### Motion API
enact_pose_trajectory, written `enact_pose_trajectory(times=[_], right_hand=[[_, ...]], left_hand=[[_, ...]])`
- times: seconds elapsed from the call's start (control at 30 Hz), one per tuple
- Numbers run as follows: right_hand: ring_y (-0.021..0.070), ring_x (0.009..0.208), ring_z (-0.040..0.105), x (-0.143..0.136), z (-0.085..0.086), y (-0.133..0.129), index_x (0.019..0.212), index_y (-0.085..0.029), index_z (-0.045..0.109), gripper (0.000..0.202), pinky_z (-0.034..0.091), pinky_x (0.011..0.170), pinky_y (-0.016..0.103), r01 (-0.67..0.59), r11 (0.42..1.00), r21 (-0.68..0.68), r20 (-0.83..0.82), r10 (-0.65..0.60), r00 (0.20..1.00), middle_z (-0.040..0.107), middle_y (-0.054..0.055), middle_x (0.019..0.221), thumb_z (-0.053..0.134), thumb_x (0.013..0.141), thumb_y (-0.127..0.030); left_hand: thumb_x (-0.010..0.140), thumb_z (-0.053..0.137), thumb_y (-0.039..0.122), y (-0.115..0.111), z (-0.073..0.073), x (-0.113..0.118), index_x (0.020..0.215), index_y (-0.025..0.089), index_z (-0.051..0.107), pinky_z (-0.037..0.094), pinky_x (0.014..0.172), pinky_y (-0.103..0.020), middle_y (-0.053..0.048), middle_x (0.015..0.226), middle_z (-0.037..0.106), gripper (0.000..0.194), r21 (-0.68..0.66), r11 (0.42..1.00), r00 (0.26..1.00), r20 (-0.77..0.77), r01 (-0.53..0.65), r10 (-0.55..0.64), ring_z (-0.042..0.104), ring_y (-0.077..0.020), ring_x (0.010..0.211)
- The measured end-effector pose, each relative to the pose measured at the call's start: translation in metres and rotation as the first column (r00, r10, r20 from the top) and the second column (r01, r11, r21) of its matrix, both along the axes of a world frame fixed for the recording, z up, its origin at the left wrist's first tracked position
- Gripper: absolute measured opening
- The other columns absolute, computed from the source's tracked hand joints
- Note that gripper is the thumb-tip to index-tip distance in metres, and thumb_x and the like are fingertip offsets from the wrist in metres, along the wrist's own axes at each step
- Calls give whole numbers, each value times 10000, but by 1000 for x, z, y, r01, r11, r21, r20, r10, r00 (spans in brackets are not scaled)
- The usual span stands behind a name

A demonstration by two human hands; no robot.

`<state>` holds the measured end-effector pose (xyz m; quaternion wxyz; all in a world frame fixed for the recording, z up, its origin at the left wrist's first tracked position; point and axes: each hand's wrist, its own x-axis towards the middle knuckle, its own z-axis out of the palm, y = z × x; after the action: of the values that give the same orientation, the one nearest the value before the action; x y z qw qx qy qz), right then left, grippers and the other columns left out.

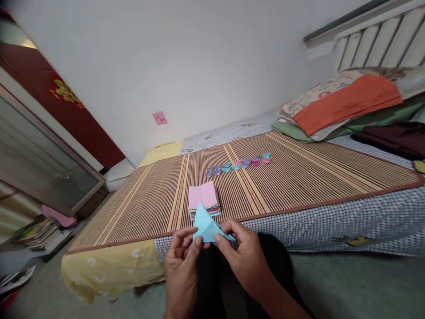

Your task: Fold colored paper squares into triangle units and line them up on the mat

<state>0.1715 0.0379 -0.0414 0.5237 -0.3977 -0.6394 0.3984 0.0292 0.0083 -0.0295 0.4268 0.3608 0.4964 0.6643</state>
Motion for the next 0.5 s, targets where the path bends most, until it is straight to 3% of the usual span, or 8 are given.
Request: enact_pose_trajectory(times=[0.13,0.3,0.5], right_hand=[[167,665,594,2,-2,1,809,-223,544,149,481,626,274,49,999,-20,37,-48,998,614,-2,744,580,927,-306],[160,633,591,7,2,3,787,-222,555,133,460,604,269,32,1000,0,132,-31,991,586,-25,689,564,905,-281],[177,679,636,10,4,4,802,-214,575,127,495,636,283,78,997,-1,89,-77,993,640,1,745,559,908,-283]], left_hand=[[702,902,295,6,3,-2,1017,186,667,548,630,-223,-25,804,753,408,-8,997,986,145,83,-81,675,-142,679],[746,861,316,10,2,-7,836,108,754,486,531,-179,-57,741,728,251,-89,944,933,207,319,-295,603,-109,618],[744,871,312,12,-3,-5,931,131,770,553,566,-188,-51,852,744,279,-80,965,936,275,248,-218,662,-135,727]])
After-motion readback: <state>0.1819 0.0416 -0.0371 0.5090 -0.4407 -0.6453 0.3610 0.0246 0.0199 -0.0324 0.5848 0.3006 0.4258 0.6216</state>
